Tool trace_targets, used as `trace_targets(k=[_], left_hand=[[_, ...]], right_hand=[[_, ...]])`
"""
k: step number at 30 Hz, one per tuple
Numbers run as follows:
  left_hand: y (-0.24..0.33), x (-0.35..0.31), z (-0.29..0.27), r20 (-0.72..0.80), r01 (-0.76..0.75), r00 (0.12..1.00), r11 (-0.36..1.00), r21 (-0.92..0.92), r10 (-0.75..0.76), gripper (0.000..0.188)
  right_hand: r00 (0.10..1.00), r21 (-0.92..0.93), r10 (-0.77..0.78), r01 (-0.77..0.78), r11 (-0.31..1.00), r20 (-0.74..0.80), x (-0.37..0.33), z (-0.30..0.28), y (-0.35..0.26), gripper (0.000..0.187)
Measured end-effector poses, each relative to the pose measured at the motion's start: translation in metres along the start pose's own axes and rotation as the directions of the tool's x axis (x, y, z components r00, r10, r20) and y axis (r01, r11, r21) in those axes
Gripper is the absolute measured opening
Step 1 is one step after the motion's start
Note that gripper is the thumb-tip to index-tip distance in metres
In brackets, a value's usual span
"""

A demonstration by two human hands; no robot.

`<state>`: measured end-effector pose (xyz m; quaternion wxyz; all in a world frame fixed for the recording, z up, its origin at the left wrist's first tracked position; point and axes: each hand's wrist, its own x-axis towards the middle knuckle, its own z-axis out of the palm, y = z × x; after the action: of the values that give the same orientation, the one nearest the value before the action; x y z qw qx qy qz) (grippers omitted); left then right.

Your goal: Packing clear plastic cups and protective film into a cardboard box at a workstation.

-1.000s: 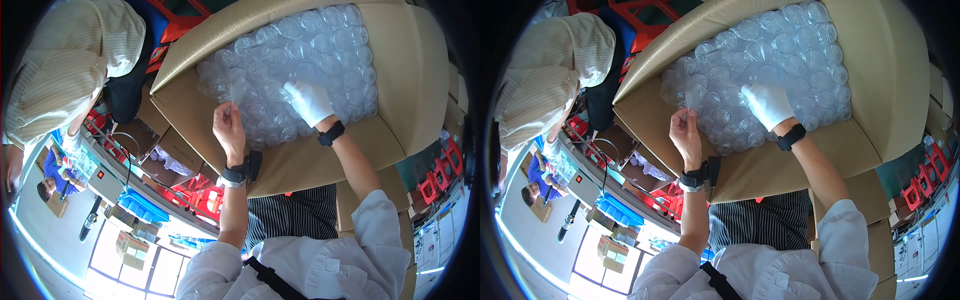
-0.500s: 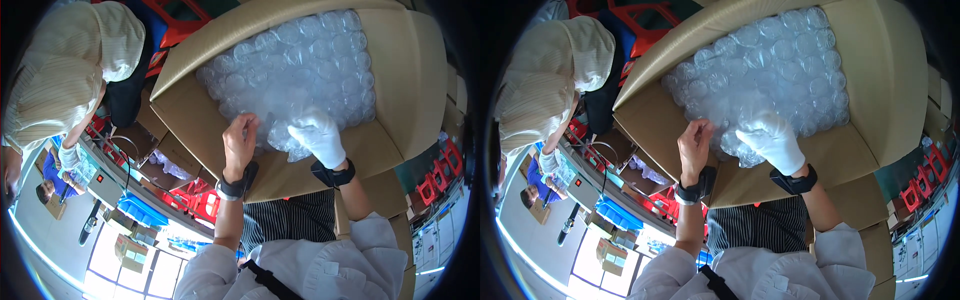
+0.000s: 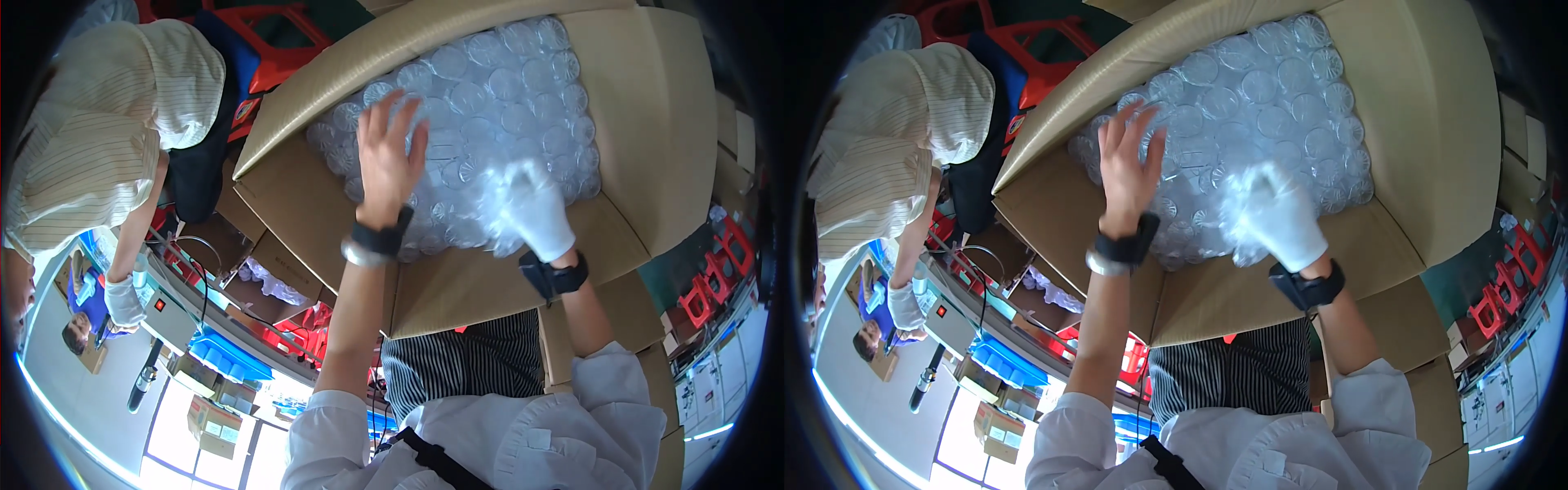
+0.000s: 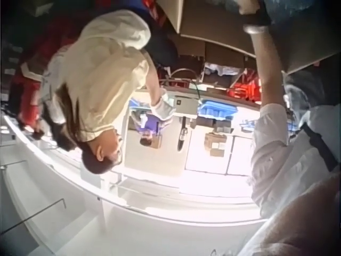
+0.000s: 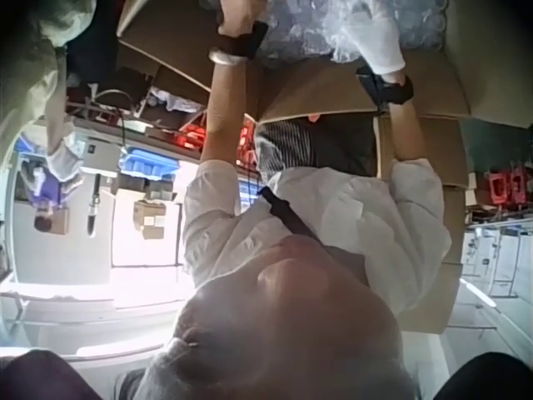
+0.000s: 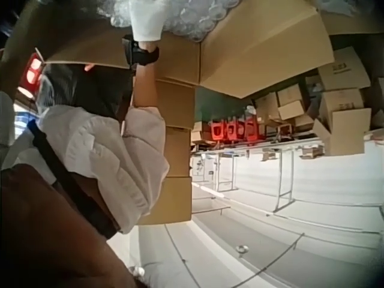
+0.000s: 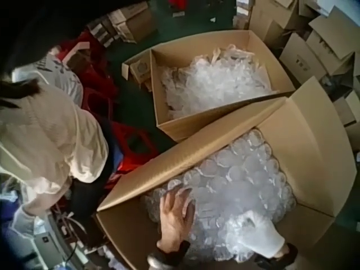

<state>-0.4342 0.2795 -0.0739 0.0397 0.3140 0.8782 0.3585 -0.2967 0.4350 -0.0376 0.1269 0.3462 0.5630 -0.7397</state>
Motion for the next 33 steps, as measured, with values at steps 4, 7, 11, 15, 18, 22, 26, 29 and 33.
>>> trace_targets(k=[4, 7, 11, 15, 18, 22, 26, 29, 33], left_hand=[[-0.024, 0.000, 0.028, 0.028, 0.032, 0.999, 0.986, 0.162, -0.037, 0.020], [-0.023, -0.023, 0.032, 0.274, 0.182, 0.946, 0.983, -0.010, -0.172, 0.022], [-0.014, -0.042, 0.052, 0.378, 0.426, 0.861, 0.889, -0.169, -0.341, 0.016], [-0.030, -0.034, 0.065, 0.019, 0.277, 0.961, 0.959, -0.065, -0.277, 0.014], [-0.044, -0.023, 0.069, -0.098, 0.152, 0.986, 0.971, 0.183, -0.135, 0.014], [-0.054, -0.028, 0.070, 0.201, 0.665, 0.741, 0.742, -0.087, -0.641, 0.018], [-0.053, -0.027, 0.074, 0.078, 0.550, 0.835, 0.818, -0.171, -0.545, 0.013], [-0.047, -0.023, 0.076, -0.056, 0.555, 0.817, 0.809, -0.193, -0.574, 0.009], [-0.038, -0.018, 0.082, -0.017, 0.574, 0.806, 0.787, -0.225, -0.592, 0.011]], right_hand=[[0.986, -0.527, -0.162, 0.124, 0.841, -0.025, 0.065, -0.034, -0.007, 0.020], [0.975, -0.694, -0.212, 0.200, 0.691, 0.070, 0.127, -0.040, 0.010, 0.027], [0.967, -0.859, -0.201, 0.232, 0.457, 0.154, 0.171, -0.026, 0.021, 0.027], [0.954, -0.850, -0.241, 0.271, 0.451, 0.177, 0.171, -0.017, 0.028, 0.025], [0.957, -0.827, -0.247, 0.258, 0.500, 0.150, 0.151, -0.012, 0.023, 0.024], [0.942, -0.869, -0.275, 0.295, 0.398, 0.194, 0.135, -0.003, 0.018, 0.026], [0.824, -0.878, -0.362, 0.477, 0.031, 0.435, 0.140, 0.003, 0.027, 0.026], [0.813, -0.877, -0.368, 0.480, -0.016, 0.451, 0.146, 0.006, 0.028, 0.026], [0.803, -0.853, -0.424, 0.508, 0.121, 0.418, 0.135, 0.003, 0.026, 0.010]])
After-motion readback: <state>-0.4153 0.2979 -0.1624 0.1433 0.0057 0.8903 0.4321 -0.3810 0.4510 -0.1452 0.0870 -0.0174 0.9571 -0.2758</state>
